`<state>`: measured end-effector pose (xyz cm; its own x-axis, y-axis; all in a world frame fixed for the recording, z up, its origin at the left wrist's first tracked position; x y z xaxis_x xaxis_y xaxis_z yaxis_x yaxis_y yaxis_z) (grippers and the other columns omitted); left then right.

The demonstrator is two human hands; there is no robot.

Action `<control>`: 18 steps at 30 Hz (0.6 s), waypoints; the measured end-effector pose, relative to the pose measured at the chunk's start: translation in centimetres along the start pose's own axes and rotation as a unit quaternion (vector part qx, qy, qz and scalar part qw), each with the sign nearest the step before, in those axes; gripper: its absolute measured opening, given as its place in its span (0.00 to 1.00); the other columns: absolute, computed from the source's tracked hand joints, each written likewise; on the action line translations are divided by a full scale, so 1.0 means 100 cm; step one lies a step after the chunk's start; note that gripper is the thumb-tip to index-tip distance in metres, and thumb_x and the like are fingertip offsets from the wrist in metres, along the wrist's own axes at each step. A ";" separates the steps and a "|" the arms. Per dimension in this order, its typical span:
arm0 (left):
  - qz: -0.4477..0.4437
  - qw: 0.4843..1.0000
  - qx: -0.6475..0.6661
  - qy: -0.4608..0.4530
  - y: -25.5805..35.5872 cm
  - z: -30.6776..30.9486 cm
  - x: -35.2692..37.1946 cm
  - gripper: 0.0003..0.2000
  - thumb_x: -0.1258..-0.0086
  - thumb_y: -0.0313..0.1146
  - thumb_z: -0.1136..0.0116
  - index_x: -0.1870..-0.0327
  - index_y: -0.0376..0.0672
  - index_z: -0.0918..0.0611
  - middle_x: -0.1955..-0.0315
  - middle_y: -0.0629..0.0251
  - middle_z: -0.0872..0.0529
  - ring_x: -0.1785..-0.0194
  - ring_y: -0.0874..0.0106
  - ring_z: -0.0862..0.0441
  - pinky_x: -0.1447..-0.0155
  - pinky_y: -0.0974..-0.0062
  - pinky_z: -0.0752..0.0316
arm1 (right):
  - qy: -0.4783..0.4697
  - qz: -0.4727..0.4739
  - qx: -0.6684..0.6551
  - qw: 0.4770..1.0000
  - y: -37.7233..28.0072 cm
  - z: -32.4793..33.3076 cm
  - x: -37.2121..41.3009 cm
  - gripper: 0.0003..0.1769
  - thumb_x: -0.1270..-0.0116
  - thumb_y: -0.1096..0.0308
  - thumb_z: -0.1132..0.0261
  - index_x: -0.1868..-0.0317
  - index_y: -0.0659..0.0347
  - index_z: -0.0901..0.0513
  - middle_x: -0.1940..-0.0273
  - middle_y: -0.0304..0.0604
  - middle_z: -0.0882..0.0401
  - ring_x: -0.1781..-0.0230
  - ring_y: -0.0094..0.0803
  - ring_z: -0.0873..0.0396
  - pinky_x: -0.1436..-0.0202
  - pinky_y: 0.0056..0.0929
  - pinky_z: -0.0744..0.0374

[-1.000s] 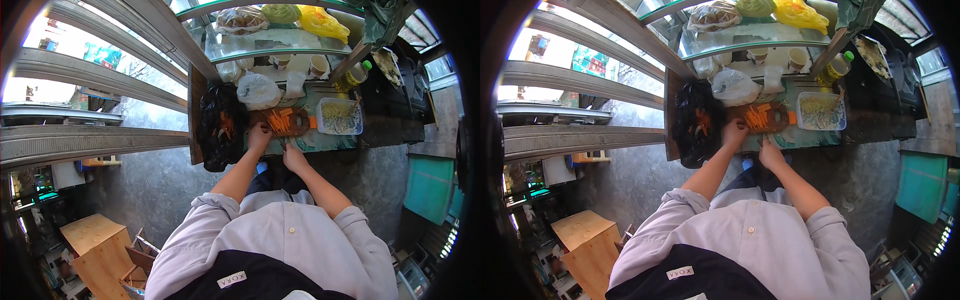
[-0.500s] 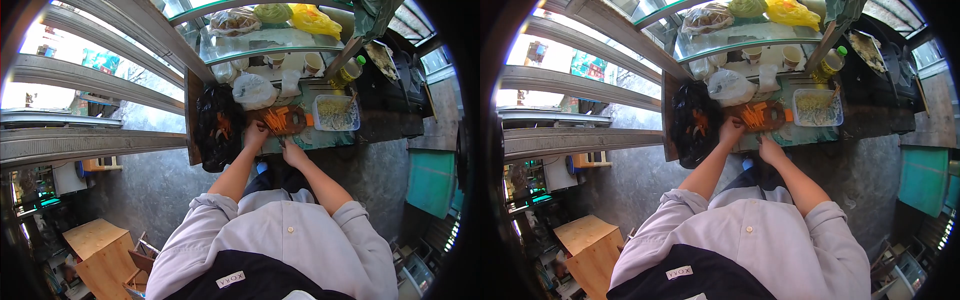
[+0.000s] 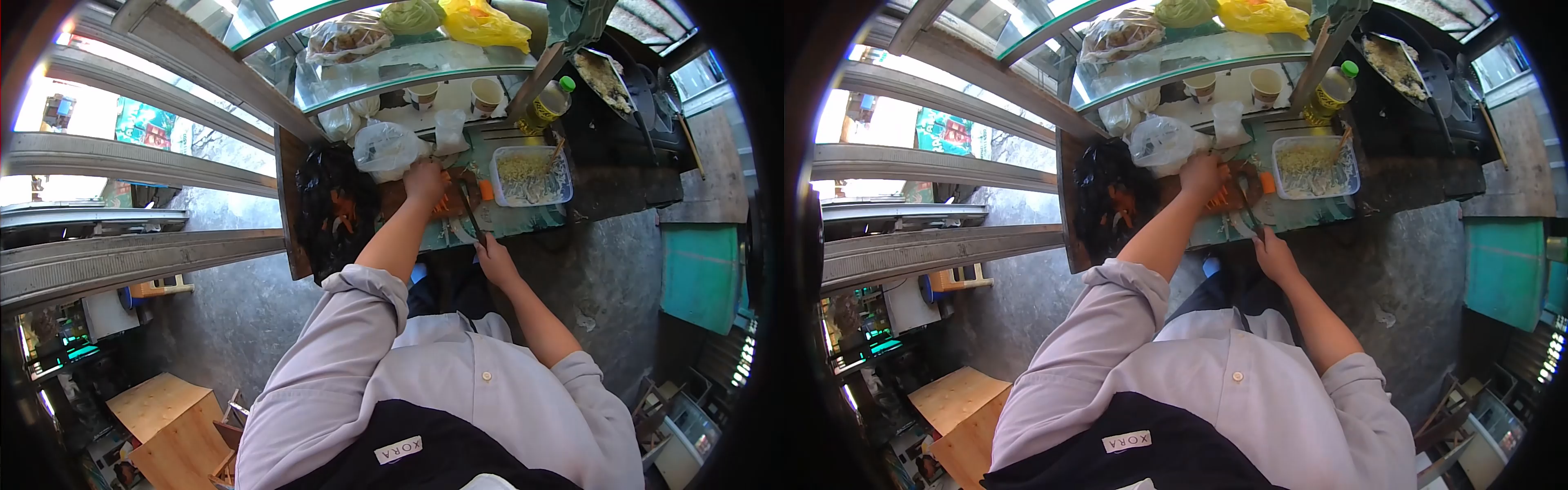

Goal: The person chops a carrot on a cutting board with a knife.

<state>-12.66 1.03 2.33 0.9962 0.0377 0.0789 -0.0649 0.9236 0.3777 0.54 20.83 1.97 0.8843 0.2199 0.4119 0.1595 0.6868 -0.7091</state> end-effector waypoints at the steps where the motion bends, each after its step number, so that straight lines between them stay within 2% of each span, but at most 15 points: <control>1: 0.030 0.999 0.014 -0.033 -0.002 -0.002 -0.001 0.13 0.41 0.42 0.36 0.57 0.50 0.13 0.64 0.61 0.12 0.58 0.62 0.15 0.53 0.64 0.22 | 0.002 -0.001 -0.001 1.000 0.002 0.002 0.001 0.15 0.29 0.62 0.47 0.52 0.68 0.29 0.61 0.68 0.21 0.55 0.64 0.24 0.53 0.53 0.26; 2: 0.027 0.999 0.013 -0.034 -0.003 0.001 -0.005 0.13 0.41 0.42 0.36 0.57 0.50 0.13 0.64 0.61 0.12 0.58 0.62 0.15 0.53 0.64 0.22 | -0.003 -0.005 0.000 1.000 0.005 0.002 0.003 0.16 0.29 0.62 0.46 0.52 0.68 0.29 0.61 0.68 0.21 0.55 0.64 0.24 0.53 0.53 0.26; 4: 0.117 0.974 0.144 -0.129 -0.016 -0.010 -0.010 0.12 0.42 0.41 0.34 0.58 0.51 0.13 0.66 0.63 0.12 0.59 0.67 0.14 0.55 0.67 0.22 | -0.007 -0.012 0.000 1.000 0.006 0.005 0.007 0.16 0.29 0.62 0.46 0.52 0.68 0.29 0.61 0.68 0.21 0.55 0.64 0.24 0.53 0.53 0.26; 8: 0.127 0.963 0.201 -0.129 -0.015 0.005 -0.012 0.12 0.42 0.42 0.34 0.59 0.50 0.13 0.68 0.65 0.12 0.62 0.69 0.14 0.57 0.69 0.22 | -0.028 -0.011 0.003 1.000 0.006 0.005 0.008 0.16 0.29 0.61 0.46 0.53 0.68 0.29 0.62 0.68 0.21 0.56 0.64 0.23 0.53 0.54 0.26; 10: 0.144 0.933 0.318 -0.086 -0.017 0.016 -0.005 0.13 0.41 0.40 0.33 0.59 0.44 0.14 0.71 0.64 0.12 0.66 0.72 0.15 0.60 0.75 0.22 | -0.038 -0.007 0.006 0.999 0.006 0.000 0.005 0.16 0.29 0.60 0.46 0.53 0.67 0.29 0.62 0.67 0.20 0.56 0.64 0.23 0.53 0.54 0.26; 11: 0.147 0.933 0.317 -0.084 -0.021 0.021 0.003 0.13 0.41 0.40 0.33 0.59 0.44 0.14 0.71 0.64 0.12 0.66 0.72 0.15 0.60 0.75 0.22 | -0.043 0.006 0.014 0.999 0.004 -0.004 0.003 0.17 0.29 0.60 0.46 0.53 0.67 0.29 0.62 0.67 0.20 0.56 0.64 0.23 0.53 0.55 0.26; 13: 0.126 0.922 0.364 0.033 -0.040 0.038 0.024 0.13 0.40 0.39 0.33 0.60 0.40 0.14 0.71 0.64 0.12 0.67 0.76 0.16 0.61 0.78 0.24 | -0.053 0.022 0.021 0.998 -0.001 -0.014 0.000 0.17 0.29 0.60 0.46 0.53 0.68 0.29 0.62 0.68 0.20 0.56 0.64 0.23 0.53 0.55 0.26; 15: 0.159 0.919 0.355 0.055 -0.073 0.038 0.052 0.13 0.40 0.40 0.33 0.61 0.40 0.15 0.70 0.62 0.12 0.65 0.74 0.15 0.59 0.76 0.23 | -0.088 0.062 0.037 0.993 -0.012 -0.033 -0.004 0.17 0.29 0.60 0.46 0.52 0.68 0.30 0.63 0.68 0.20 0.57 0.64 0.23 0.53 0.55 0.26; 18: 0.222 0.905 0.356 0.070 -0.106 0.023 0.092 0.14 0.40 0.41 0.34 0.62 0.39 0.15 0.68 0.61 0.12 0.63 0.71 0.14 0.57 0.73 0.23 | -0.131 0.043 0.078 0.987 -0.024 -0.059 -0.009 0.17 0.29 0.61 0.46 0.52 0.69 0.30 0.64 0.68 0.20 0.59 0.64 0.22 0.53 0.55 0.25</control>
<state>-2.95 -9.28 1.19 0.8568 0.4395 0.2696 -0.4324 0.3277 0.8400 1.95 14.90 -0.07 0.7441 0.4405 0.5022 0.0005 0.7515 -0.6598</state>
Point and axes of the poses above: each hand's wrist, its own x-axis away from the middle knuckle, its own z-axis out of the back of the hand, y = z × x, the point moved 6 cm from there along -x, towards the middle knuckle
